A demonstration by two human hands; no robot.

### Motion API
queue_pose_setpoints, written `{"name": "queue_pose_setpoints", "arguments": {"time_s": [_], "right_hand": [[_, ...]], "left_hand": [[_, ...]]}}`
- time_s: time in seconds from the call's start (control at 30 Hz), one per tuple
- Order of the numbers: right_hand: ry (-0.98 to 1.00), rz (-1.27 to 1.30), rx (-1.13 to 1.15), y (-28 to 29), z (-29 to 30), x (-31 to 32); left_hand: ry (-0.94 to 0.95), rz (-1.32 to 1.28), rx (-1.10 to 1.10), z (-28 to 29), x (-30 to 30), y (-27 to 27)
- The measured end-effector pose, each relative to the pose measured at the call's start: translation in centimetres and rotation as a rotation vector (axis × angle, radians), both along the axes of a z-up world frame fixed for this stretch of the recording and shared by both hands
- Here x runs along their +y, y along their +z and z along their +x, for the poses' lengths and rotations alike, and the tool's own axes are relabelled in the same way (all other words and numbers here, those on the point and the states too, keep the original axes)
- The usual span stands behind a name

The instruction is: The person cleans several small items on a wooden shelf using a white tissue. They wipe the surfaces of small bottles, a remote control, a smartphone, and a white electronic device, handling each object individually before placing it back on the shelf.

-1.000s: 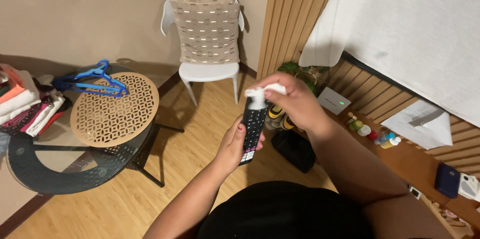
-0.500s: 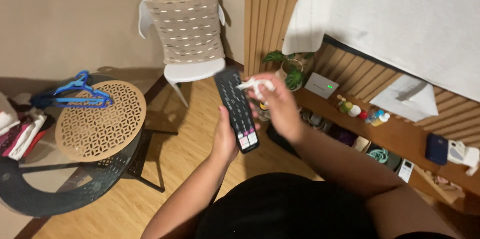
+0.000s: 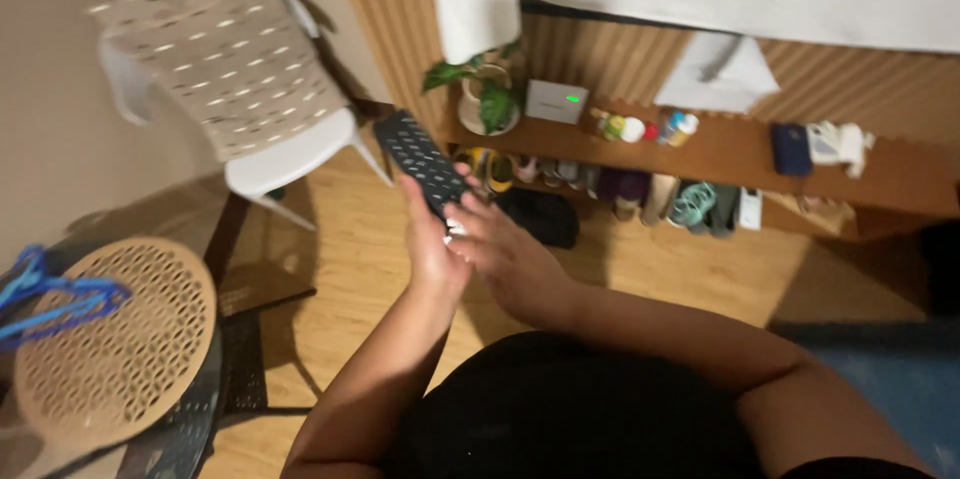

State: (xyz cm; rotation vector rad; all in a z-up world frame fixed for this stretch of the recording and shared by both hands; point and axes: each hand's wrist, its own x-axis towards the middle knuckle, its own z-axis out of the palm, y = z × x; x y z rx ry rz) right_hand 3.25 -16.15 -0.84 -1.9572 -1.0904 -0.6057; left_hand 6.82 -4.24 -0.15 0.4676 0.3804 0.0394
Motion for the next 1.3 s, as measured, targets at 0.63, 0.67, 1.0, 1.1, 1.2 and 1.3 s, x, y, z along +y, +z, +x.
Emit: {"name": "queue_pose_setpoints", "arguments": {"time_s": [0.63,0.67,1.0,1.1,1.2,1.3], "right_hand": [[-0.566,0.227,0.609,-6.6,-2.3,-23.7],[-0.626,0.233,0.625,-7.3,-2.2,-25.7],[-0.948,0.175,0.740,-18.3,4.7,-42.8],[-1.048,-0.016,0.728,-24.9,8.3,-44.5],[-1.178,-0.198,0.644,-28.4,12.2,-44.9],[-1.262,-0.381,0.584,-26.4,14.4,-44.9]], "left_hand": [[-0.547,0.419,0.303,2.6,-26.7,-7.6],[-0.570,0.468,0.388,3.2,-28.9,-8.4],[-0.889,0.865,0.316,9.1,-47.6,-7.5],[-1.170,1.213,0.235,11.3,-48.0,-10.7],[-1.004,1.076,0.257,14.0,-49.5,-17.4],[-1.030,1.147,0.197,17.8,-48.9,-30.0]]}}
